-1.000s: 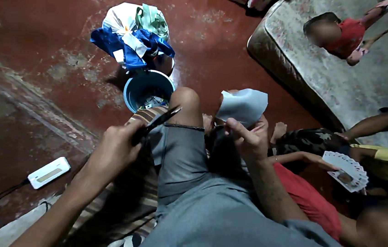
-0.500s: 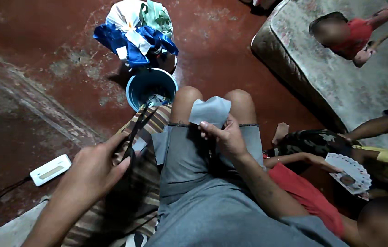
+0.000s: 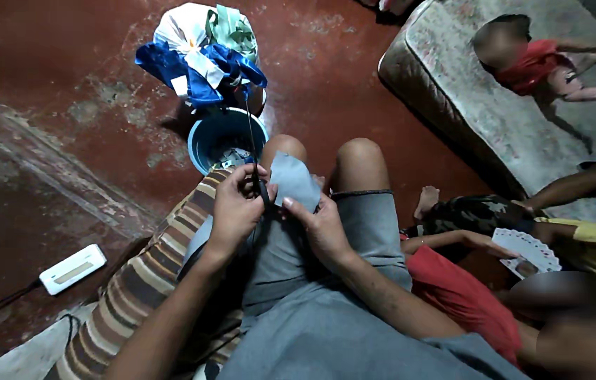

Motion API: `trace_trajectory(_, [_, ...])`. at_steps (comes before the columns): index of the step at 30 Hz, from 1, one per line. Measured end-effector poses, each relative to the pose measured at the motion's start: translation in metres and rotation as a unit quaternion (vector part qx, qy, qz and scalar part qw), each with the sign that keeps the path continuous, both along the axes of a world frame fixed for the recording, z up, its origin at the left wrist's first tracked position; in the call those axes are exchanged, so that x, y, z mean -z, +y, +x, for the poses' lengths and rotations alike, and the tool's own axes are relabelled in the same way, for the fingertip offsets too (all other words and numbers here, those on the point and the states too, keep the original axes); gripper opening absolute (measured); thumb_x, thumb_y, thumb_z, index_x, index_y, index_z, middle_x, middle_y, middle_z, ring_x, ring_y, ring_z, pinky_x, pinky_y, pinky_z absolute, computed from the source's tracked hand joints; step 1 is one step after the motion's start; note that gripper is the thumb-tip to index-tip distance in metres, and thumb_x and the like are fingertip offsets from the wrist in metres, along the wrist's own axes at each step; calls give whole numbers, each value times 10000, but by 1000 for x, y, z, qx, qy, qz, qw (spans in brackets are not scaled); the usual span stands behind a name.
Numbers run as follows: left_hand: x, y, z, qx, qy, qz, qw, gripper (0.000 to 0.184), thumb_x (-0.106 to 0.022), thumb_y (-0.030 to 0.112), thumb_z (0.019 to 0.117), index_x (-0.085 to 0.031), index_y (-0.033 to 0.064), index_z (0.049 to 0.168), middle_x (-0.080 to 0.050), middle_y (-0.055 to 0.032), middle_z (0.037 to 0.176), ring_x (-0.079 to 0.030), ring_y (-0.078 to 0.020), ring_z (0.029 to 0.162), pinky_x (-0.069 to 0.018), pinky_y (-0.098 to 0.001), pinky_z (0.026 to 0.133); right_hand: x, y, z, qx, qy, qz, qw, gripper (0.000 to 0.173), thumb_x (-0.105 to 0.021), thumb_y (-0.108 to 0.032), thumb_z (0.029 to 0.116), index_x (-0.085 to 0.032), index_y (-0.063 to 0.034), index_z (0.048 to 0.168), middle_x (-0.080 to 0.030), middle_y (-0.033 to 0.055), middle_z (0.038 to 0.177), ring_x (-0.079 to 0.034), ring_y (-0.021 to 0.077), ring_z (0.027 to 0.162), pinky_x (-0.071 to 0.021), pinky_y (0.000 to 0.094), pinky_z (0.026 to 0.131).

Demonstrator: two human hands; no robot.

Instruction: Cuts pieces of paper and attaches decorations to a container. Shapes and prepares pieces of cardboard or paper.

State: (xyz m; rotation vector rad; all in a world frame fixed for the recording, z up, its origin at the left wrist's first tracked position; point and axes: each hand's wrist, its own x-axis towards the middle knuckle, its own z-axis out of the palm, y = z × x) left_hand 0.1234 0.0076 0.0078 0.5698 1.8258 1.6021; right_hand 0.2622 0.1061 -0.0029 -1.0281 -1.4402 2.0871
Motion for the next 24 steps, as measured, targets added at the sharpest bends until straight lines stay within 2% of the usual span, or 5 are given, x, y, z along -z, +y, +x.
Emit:
trace_trajectory(7, [6,-2,1,-25,23,-34,999,346,-802,2,832,-660,90,1135,-706,-27,921,-670,-104,701,-594,-274,636,5,-8,9,87,77,0,993,917,-747,128,791,-203,-128,1484,-660,177,1039,-727,280,836,-648,421,763])
trace_trajectory(9, [8,-1,4,-29,14,-37,999,348,-806,-3,827,-664,94,1130,-713,-22,897,-670,-106,680,-592,-275,613,6,-8,11,26,71,13,997,798,-752,98,820,-362,-109,1486,-674,181,1116,-723,279,880,-643,423,795])
trace_trajectory(12, [6,2,5,-11,18,-63,998,339,-816,26,832,-664,105,1125,-711,-19,915,-667,-105,685,-592,-287,617,9,-9,5,-4,32,7,999,313,-723,59,873,-698,0,1180,-709,138,1087,-710,188,801,-634,337,743])
trace_trajectory(18, [-19,-39,-22,104,19,-93,990,331,-706,179,953,-657,148,1279,-754,-22,941,-732,-167,802,-635,-345,728,14,0,0,16,19,29,999,325,-684,6,935,-697,-19,1259,-702,136,1183,-710,189,821,-631,333,760])
trace_trajectory(24, [-46,-93,5,342,-78,-222,910,497,-552,416,1024,-571,100,1407,-744,16,1032,-709,-90,867,-601,-308,775,16,0,-3,18,7,51,999,280,-630,-53,994,-697,-40,1265,-709,121,1157,-708,188,805,-630,339,742])
